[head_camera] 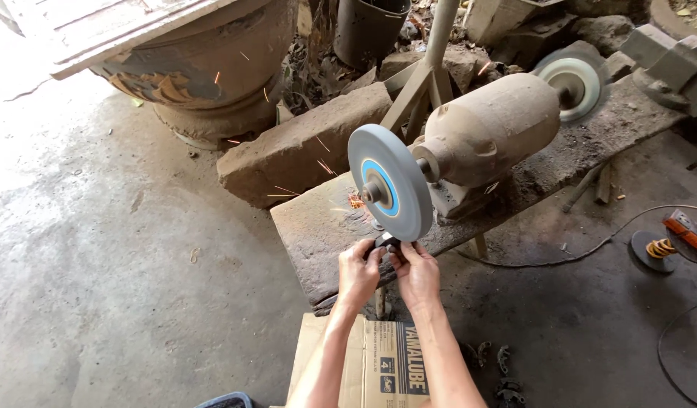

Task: Grinding the surface of motorcycle brake shoes using a bench grinder

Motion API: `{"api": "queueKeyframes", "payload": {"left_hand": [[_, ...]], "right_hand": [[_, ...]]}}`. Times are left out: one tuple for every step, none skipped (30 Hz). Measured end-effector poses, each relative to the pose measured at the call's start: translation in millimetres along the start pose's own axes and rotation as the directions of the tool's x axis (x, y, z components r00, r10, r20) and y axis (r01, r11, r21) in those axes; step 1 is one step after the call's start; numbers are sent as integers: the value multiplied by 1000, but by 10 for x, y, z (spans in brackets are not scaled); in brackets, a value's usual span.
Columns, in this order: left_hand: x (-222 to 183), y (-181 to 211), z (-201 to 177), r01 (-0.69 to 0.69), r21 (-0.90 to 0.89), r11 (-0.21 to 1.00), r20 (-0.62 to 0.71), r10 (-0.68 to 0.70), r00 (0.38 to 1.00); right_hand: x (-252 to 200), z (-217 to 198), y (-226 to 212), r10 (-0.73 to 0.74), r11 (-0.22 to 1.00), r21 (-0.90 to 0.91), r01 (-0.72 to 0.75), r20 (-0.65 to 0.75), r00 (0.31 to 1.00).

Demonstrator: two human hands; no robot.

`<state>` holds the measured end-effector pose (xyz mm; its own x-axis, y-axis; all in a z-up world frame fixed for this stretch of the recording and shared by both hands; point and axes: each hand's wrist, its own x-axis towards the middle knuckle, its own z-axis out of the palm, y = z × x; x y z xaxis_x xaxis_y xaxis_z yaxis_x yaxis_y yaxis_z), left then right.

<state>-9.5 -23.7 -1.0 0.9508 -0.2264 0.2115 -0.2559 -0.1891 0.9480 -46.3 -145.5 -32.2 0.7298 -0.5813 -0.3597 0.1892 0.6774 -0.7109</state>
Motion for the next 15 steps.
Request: {"api": "queueKeyframes", "payload": {"left_hand": [[15,-21,43,-29,12,1000,-6,29,1000],[28,8,97,-32,7,999,-2,32,999],[40,37,150,-29,-27,999,6,29,1000],[52,64,193,-24,-59,998,12,25,1000],[60,92,216,-26,-63,998,14,27,1000],[54,108,225,-21,-73,997,16,22,1000],[47,121,234,-16,-82,997,17,17,1000],[36,35,231,-12,-80,997,15,14,1000],[22,-51,229,-14,-72,997,17,15,1000],[10,-141,210,-15,-61,998,18,17,1000],[-14,-168,174,-13,-56,998,16,14,1000],[-26,-189,136,-9,-45,999,3,9,1000],[-39,-206,96,-5,-34,999,-10,4,1000],[-57,-173,36,-5,-30,1000,-14,5,1000],[-77,-138,-25,3,-16,1000,-17,-3,1000]], "right_hand": [[-9,1,-32,2,1000,21,-1,-43,999],[23,-28,-41,-4,1000,21,5,-45,999],[55,-55,-49,-24,999,44,28,-70,997],[84,-76,-49,-42,997,67,49,-95,995],[93,-69,-88,-47,996,67,54,-96,994],[93,-66,-105,-55,997,56,61,-100,993],[93,-64,-119,-63,997,46,68,-104,993],[108,-69,-91,-59,997,45,64,-104,993],[122,-76,-64,-59,998,28,62,-93,994],[134,-73,-21,-56,998,14,58,-81,995],[130,-73,14,-50,999,16,52,-80,996],[132,-61,44,-64,997,-40,62,-43,997],[130,-48,71,-76,993,-96,75,-5,997],[149,-59,119,-72,993,-94,72,-1,997],[165,-70,167,-68,991,-115,70,27,997]]}}
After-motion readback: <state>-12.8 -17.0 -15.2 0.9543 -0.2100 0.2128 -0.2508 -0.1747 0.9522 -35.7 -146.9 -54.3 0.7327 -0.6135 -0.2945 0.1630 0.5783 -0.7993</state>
